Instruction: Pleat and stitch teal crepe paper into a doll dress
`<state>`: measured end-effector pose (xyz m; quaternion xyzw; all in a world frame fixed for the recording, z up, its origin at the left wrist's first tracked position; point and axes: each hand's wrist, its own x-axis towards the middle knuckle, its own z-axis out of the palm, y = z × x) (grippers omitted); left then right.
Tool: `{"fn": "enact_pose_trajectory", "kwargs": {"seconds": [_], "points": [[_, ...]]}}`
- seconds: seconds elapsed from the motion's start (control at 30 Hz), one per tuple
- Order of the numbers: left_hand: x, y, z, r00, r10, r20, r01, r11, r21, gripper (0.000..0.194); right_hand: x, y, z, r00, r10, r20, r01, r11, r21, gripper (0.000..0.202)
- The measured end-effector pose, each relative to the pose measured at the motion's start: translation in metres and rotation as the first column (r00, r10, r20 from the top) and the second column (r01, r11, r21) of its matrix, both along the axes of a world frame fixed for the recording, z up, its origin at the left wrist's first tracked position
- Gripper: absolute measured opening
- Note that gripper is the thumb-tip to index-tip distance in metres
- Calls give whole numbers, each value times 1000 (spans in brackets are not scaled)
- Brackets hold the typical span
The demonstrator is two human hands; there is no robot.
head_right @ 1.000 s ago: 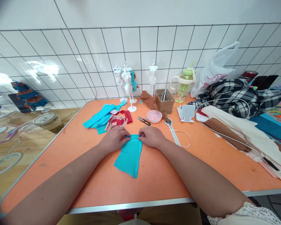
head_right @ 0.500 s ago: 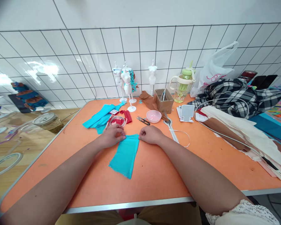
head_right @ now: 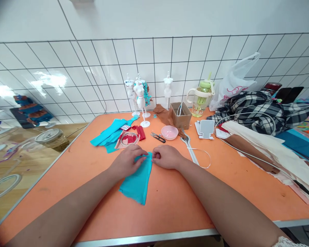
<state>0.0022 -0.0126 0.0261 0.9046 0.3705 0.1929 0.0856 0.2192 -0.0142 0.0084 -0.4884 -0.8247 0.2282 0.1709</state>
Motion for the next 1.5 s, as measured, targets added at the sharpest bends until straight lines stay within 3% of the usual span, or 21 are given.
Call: {"fn": "enact_pose_trajectory", "kwargs": {"seconds": [0.27,0.7,0.87,1.1,1.5], "points": [[12,4,-15,993,-24,-113,19,999,-47,22,-7,1,0,989,-122,88,124,992,-23,10],[13,0,-11,989,59,-133,-66,997,-51,20,-11,2,1,973,-214,90,226,961,-161,14],[13,0,-11,993,51,-104,-58,996,-64,20,-12,1,2,973,-171,153,187,977,-100,13],[12,4,-21,1000,26,-1,-26,985,-172,17,-12,-3,6,985,-147,96,142,989,49,15],[10,4,-20,998,56,-29,-59,987,-149,19,-14,-3,4,980,-115,161,124,991,-45,11]]}}
